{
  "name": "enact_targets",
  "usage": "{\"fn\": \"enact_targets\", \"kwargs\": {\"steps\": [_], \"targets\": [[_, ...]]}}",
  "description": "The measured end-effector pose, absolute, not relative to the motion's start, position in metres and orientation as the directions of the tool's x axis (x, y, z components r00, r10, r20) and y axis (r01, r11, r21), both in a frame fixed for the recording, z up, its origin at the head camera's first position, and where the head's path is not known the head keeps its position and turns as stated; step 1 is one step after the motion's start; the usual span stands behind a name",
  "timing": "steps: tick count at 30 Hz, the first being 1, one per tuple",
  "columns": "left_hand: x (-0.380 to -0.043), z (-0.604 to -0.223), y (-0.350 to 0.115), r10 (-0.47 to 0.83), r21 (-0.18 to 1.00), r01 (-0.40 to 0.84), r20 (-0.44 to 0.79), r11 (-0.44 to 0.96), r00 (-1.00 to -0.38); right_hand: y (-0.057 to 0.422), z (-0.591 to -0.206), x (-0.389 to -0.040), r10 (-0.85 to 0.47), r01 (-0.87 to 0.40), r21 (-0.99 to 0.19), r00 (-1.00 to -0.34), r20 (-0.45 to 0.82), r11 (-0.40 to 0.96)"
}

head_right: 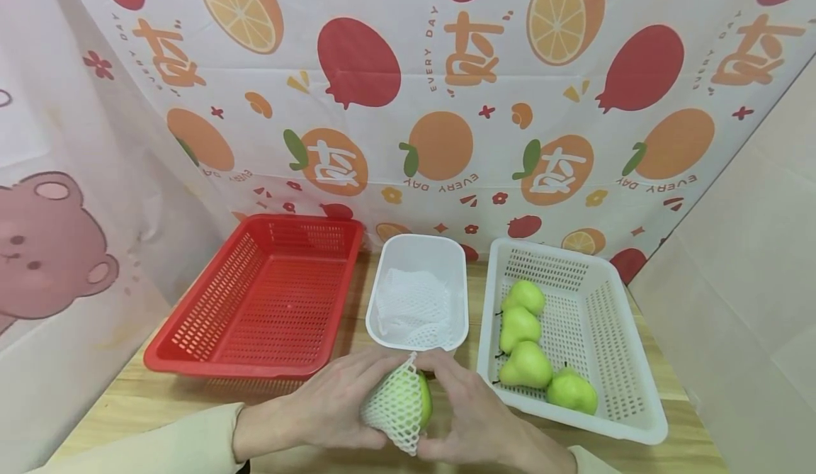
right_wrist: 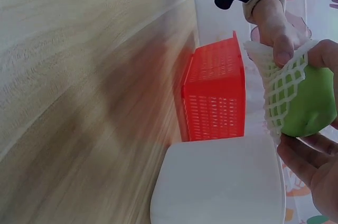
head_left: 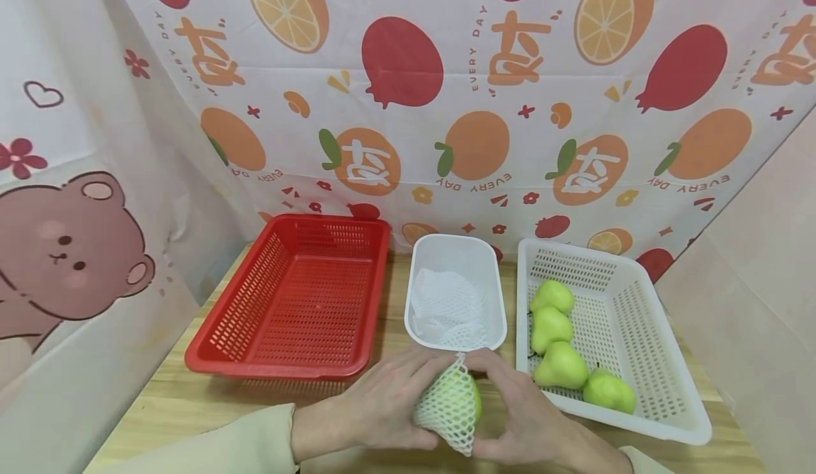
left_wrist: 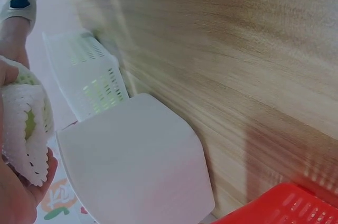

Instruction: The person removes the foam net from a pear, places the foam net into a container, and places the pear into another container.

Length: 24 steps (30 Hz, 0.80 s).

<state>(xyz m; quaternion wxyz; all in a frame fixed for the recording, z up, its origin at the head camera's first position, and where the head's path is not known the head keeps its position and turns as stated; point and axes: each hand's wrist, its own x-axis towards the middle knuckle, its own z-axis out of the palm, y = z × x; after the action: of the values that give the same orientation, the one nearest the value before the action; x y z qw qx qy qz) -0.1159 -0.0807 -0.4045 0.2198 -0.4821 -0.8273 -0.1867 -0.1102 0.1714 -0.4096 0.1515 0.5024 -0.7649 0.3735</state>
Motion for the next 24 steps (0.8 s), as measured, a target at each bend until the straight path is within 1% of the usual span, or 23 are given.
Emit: {"fn": "enact_targets", "kwargs": {"steps": [6, 10, 18, 24], "targets": [[-0.114, -0.402, -0.080, 0.729, 0.102, 0.872, 0.507, 0.479, -0.460, 0.171, -0.411, -0.111, -0.645, -0.884, -0.419, -0.447, 0.620, 0.209], [-0.114, -0.401, -0.080, 0.730, 0.101, 0.871, 0.505, 0.481, -0.461, 0.172, -0.411, -0.111, -0.632, -0.887, -0.415, -0.442, 0.636, 0.203], [-0.115, -0.401, -0.081, 0.719, 0.084, 0.872, 0.532, 0.482, -0.448, 0.179, -0.409, -0.107, -0.595, -0.864, -0.410, -0.499, 0.630, 0.290], [-0.115, -0.401, -0.082, 0.721, 0.076, 0.878, 0.541, 0.472, -0.434, 0.184, -0.409, -0.107, -0.577, -0.857, -0.431, -0.511, 0.637, 0.282]]}}
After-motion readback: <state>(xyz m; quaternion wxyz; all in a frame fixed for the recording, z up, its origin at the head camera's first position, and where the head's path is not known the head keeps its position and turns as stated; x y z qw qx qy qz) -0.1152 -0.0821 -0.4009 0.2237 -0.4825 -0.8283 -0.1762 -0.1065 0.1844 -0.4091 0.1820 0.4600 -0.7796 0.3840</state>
